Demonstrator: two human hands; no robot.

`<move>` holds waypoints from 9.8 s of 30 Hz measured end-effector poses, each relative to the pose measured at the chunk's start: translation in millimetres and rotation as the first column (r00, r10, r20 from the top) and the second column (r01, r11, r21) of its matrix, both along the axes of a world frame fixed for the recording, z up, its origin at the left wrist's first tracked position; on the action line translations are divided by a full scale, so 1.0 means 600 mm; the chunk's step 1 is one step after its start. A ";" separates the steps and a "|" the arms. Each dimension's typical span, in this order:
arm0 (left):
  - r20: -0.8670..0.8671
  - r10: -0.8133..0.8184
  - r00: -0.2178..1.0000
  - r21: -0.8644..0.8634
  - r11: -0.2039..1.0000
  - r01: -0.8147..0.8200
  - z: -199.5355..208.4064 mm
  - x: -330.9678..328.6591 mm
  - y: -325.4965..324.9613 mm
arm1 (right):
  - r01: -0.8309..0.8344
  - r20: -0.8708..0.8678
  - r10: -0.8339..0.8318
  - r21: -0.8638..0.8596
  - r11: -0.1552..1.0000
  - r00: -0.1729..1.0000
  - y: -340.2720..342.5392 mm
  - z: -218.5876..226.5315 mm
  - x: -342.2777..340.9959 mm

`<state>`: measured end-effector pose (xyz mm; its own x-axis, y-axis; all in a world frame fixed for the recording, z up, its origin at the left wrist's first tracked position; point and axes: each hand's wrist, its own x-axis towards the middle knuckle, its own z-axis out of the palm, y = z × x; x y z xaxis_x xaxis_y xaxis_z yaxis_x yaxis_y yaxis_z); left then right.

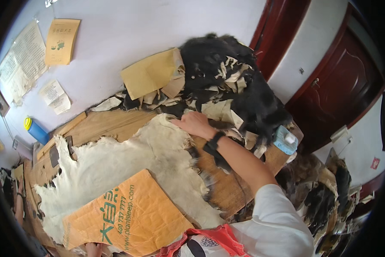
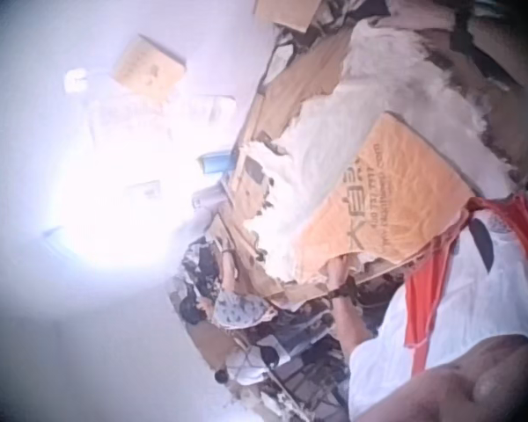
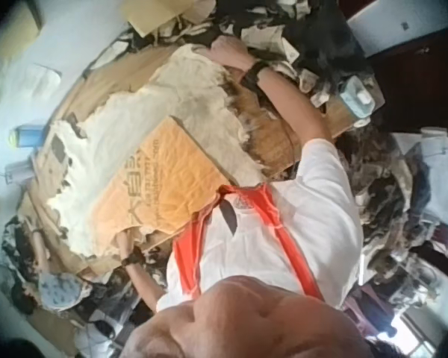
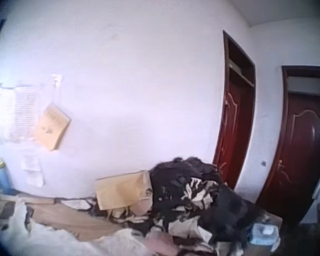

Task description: The recorder uses a specialized curved knife to cut out specific shapes from fur pelts according to paper patterns.

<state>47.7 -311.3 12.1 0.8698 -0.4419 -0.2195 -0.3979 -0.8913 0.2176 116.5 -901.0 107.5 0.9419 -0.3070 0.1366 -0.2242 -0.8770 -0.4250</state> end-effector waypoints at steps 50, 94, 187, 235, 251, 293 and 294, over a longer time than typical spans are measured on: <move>-0.508 0.374 0.776 -0.719 0.311 -0.621 0.055 -0.110 0.234 | -0.635 -0.116 0.648 0.132 0.761 0.753 0.345 -0.002 -0.411; -0.153 0.488 0.859 -0.267 0.817 -0.512 0.048 0.176 0.265 | 0.299 0.030 -0.312 0.216 0.930 0.950 0.339 -0.113 -0.417; 0.001 0.416 0.909 -0.088 0.906 -0.414 0.068 0.121 0.163 | -0.516 -0.394 0.438 -0.113 0.849 0.808 0.241 -0.095 -0.185; -0.049 -0.290 0.956 0.029 0.956 0.292 0.058 0.114 0.040 | -0.537 -0.486 0.480 0.024 0.843 0.731 0.305 0.002 -0.233; -0.102 -0.161 0.982 0.092 0.981 0.170 0.082 0.095 0.032 | -0.402 -0.569 0.370 0.074 0.913 0.735 0.233 -0.036 -0.223; -0.506 0.695 0.511 -0.569 0.177 -0.803 -0.109 0.767 0.242 | -0.453 -0.621 0.358 0.005 0.892 0.698 0.272 -0.058 -0.178; -0.511 0.693 0.509 -0.560 0.181 -0.809 -0.089 0.760 0.237 | -0.465 -0.610 0.355 -0.027 0.885 0.709 0.272 -0.059 -0.180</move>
<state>503.6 -169.4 -41.2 0.8647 0.3693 -0.3404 0.4539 -0.2846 0.8444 8.8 -737.8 71.8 0.8828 0.1037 -0.4581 0.0240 -0.9840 -0.1764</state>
